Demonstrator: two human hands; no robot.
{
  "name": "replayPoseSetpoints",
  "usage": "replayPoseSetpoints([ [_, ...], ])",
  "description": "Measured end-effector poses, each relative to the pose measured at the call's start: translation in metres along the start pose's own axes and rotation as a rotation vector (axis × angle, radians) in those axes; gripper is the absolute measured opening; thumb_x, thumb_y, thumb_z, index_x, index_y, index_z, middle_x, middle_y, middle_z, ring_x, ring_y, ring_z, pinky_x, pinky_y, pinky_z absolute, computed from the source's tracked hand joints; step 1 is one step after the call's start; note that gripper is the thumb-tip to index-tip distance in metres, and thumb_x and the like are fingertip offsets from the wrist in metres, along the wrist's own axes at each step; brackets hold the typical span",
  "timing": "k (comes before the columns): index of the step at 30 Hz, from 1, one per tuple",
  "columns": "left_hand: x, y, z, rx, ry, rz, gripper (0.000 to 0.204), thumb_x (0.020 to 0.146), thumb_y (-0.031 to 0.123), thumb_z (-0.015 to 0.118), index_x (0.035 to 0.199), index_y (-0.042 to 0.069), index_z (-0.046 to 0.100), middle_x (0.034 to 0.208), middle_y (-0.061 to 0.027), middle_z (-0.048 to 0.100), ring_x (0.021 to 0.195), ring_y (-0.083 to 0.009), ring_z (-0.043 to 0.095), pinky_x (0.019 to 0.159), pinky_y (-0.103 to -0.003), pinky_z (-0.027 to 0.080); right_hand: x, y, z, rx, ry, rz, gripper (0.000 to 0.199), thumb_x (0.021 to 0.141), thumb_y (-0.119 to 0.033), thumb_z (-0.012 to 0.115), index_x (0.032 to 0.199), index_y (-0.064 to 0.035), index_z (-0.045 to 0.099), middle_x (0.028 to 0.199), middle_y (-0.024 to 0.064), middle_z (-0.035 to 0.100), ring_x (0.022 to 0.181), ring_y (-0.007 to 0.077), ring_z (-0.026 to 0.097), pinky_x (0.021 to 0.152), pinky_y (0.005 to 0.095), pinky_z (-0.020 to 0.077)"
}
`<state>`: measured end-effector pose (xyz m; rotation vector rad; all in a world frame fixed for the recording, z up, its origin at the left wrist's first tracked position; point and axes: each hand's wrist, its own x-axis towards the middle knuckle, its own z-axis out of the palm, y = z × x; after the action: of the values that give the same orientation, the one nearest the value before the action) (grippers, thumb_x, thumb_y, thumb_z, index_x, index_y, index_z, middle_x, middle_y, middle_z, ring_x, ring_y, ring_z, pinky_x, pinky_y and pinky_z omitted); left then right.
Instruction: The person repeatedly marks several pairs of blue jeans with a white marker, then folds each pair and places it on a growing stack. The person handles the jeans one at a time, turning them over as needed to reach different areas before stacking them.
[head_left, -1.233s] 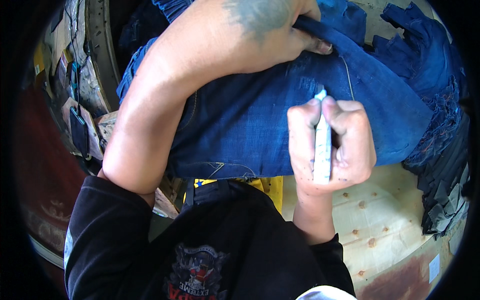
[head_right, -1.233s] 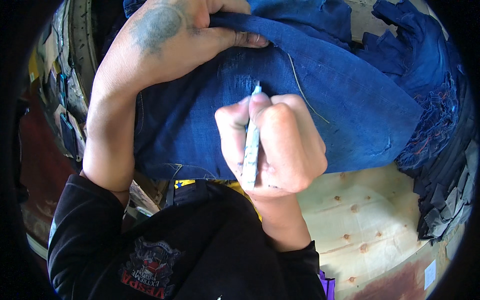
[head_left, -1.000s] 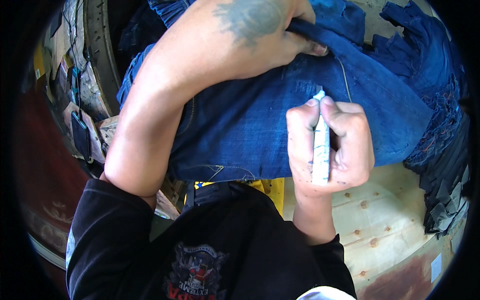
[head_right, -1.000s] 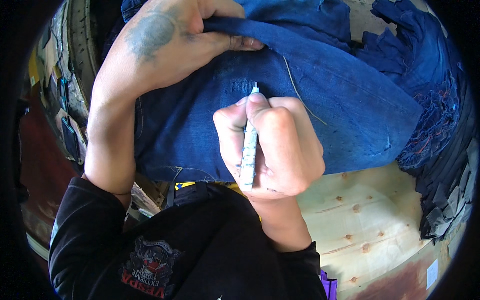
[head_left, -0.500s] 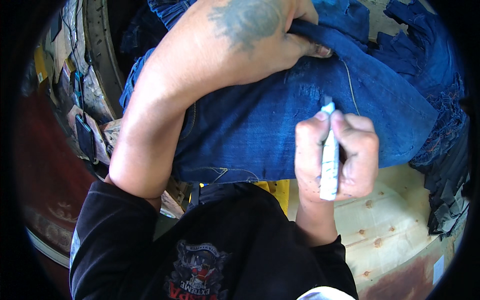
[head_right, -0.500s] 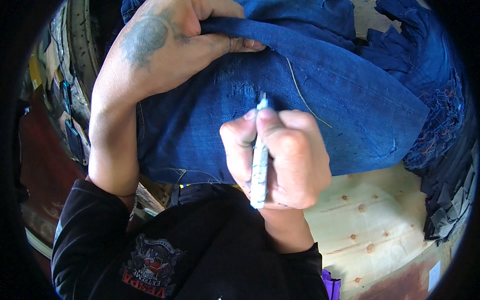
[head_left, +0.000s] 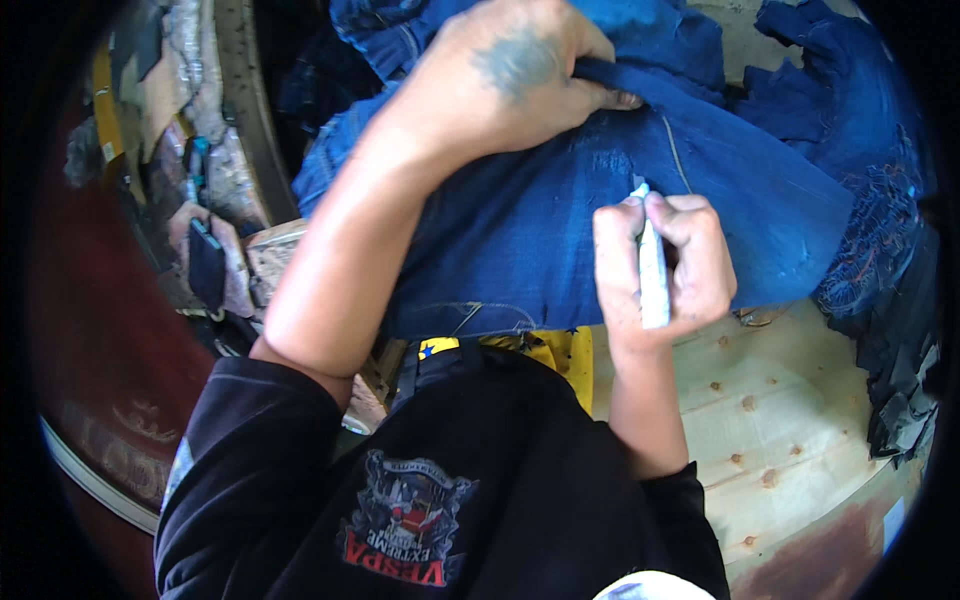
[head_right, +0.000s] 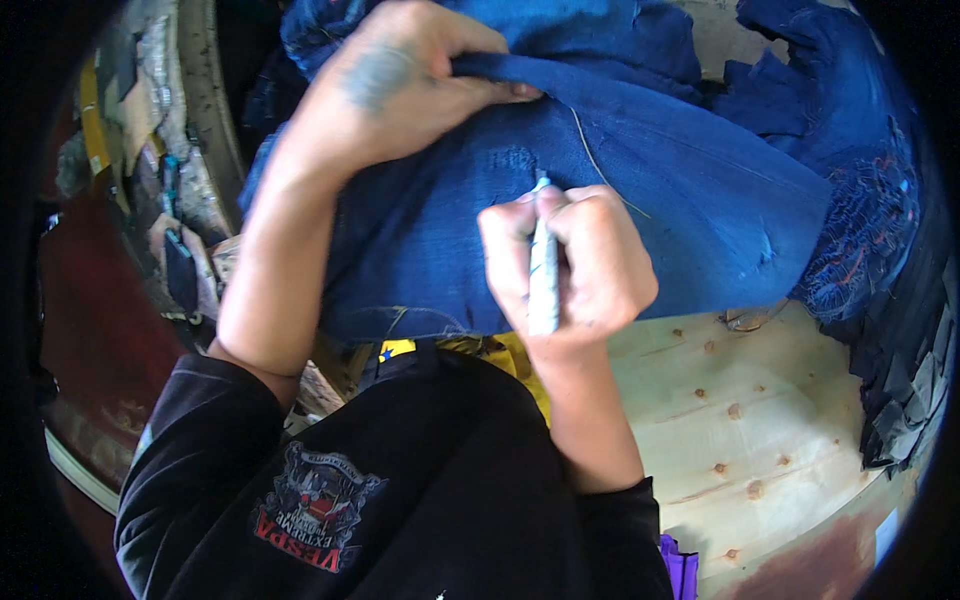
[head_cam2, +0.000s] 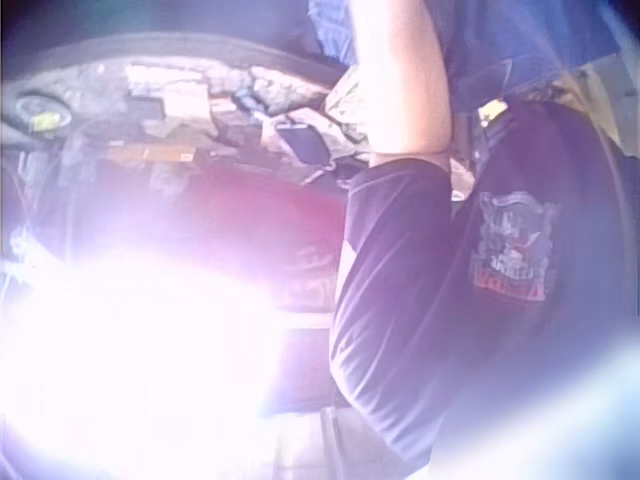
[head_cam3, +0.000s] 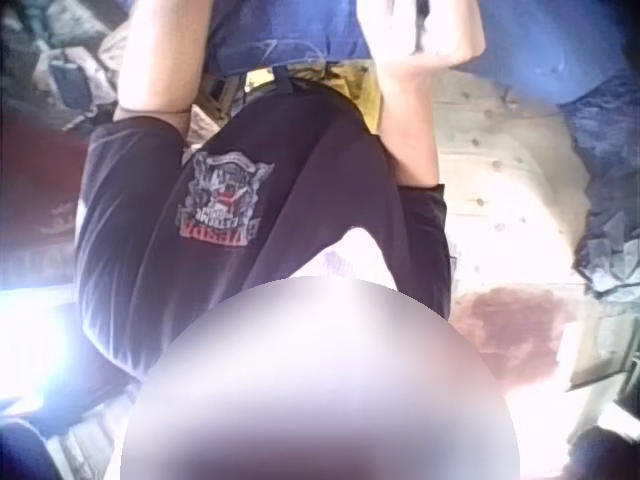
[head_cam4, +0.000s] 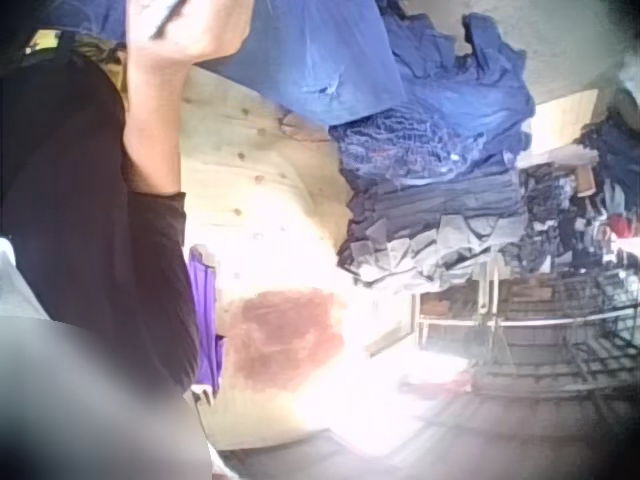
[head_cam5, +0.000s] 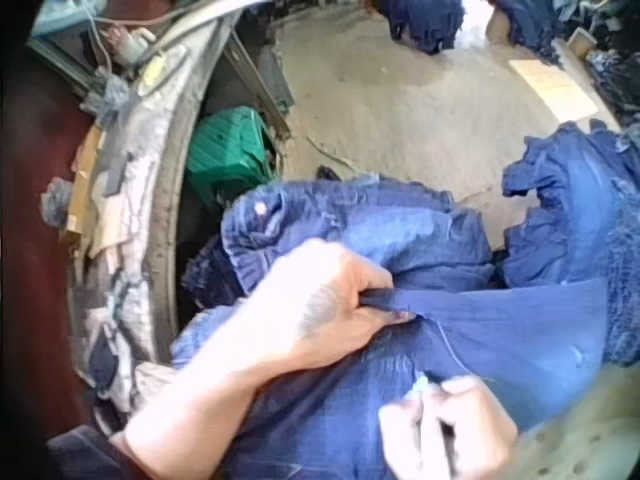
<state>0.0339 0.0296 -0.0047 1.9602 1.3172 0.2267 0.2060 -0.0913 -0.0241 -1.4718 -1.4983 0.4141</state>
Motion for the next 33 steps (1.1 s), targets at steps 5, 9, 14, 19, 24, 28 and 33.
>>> replayPoseSetpoints([
  [5, -0.041, 0.023, -0.026, 0.2, 0.42, 0.129, 0.041, 0.09, 0.045, 0.088, 0.098, 0.006, 0.082, 0.071, -0.0155, 0.07, 0.071, -0.0358, 0.075, 0.068, -0.046, 0.057, 0.012, -0.028, -0.015, 0.357, -0.016, 0.249, 0.018, 0.1, -0.01, 0.083, 0.113, -0.0004, 0.076, 0.09, 0.0092, 0.079, 0.077, 0.0124, 0.073, 0.072, 0.0285, 0.0592],
  [9, -0.138, 0.029, -0.074, 0.348, 0.49, -0.554, 0.054, 0.094, 0.055, 0.082, 0.088, 0.002, 0.078, 0.072, -0.0192, 0.071, 0.075, -0.039, 0.076, 0.07, -0.045, 0.059, -0.016, -0.073, -0.045, 0.268, -0.465, 0.001, 0.021, 0.091, -0.009, 0.086, 0.11, -0.0057, 0.077, 0.102, 0.013, 0.082, 0.093, 0.0292, 0.082, 0.08, 0.0374, 0.0646],
  [14, -0.208, 0.03, -0.05, 0.152, 0.299, -0.624, 0.077, 0.081, 0.073, 0.085, 0.078, -0.003, 0.076, 0.072, -0.0261, 0.073, 0.073, -0.0428, 0.078, 0.069, -0.048, 0.061, -0.061, -0.119, -0.04, 0.15, -0.958, -0.163, 0.034, 0.104, -0.038, 0.072, 0.122, -0.0089, 0.071, 0.127, 0.019, 0.078, 0.148, 0.0399, 0.057, 0.129, 0.0696, 0.0237],
  [19, -0.208, 0.047, -0.006, -0.036, 0.365, -0.557, 0.056, 0.083, 0.046, 0.093, 0.094, -0.005, 0.076, 0.085, -0.0228, 0.077, 0.079, -0.0309, 0.078, 0.074, -0.042, 0.06, -0.043, -0.126, -0.063, 0.349, -1.22, 0.031, 0.035, 0.111, -0.042, 0.062, 0.126, -0.0114, 0.069, 0.117, 0.0157, 0.078, 0.122, 0.0362, 0.072, 0.13, 0.0726, 0.0198],
  [24, -0.215, 0.057, -0.007, -1.66, 0.421, -0.612, 0.033, 0.098, -0.001, 0.061, 0.13, 0.004, 0.07, 0.116, -0.0129, 0.079, 0.112, -0.0269, 0.076, 0.105, -0.044, 0.062, -0.025, -0.132, -0.103, 0.761, -1.081, 0.163, 0.038, 0.114, -0.039, 0.061, 0.132, -0.0064, 0.067, 0.115, 0.0105, 0.08, 0.114, 0.0285, 0.076, 0.122, 0.0513, 0.0424],
  [28, -0.204, 0.061, -0.013, -1.941, -0.005, -0.686, 0.048, 0.104, 0.036, 0.071, 0.137, 0.001, 0.069, 0.133, -0.02, 0.076, 0.122, -0.0334, 0.075, 0.115, -0.052, 0.056, -0.033, -0.124, -0.136, 0.965, -0.853, 0.412, 0.031, 0.115, -0.023, 0.062, 0.137, -0.0009, 0.062, 0.107, 0.01, 0.077, 0.102, 0.0132, 0.073, 0.097, 0.0306, 0.0563],
  [33, -0.15, 0.076, -0.015, -1.093, -0.416, -0.729, 0.055, 0.092, 0.032, 0.091, 0.13, -0.003, 0.074, 0.122, -0.0191, 0.08, 0.11, -0.0303, 0.079, 0.099, -0.048, 0.064, -0.042, -0.109, -0.161, 0.791, -0.505, 0.467, 0.028, 0.113, -0.019, 0.065, 0.13, -0.0041, 0.05, 0.099, 0.0111, 0.076, 0.091, 0.0124, 0.073, 0.087, 0.0296, 0.0577],
])
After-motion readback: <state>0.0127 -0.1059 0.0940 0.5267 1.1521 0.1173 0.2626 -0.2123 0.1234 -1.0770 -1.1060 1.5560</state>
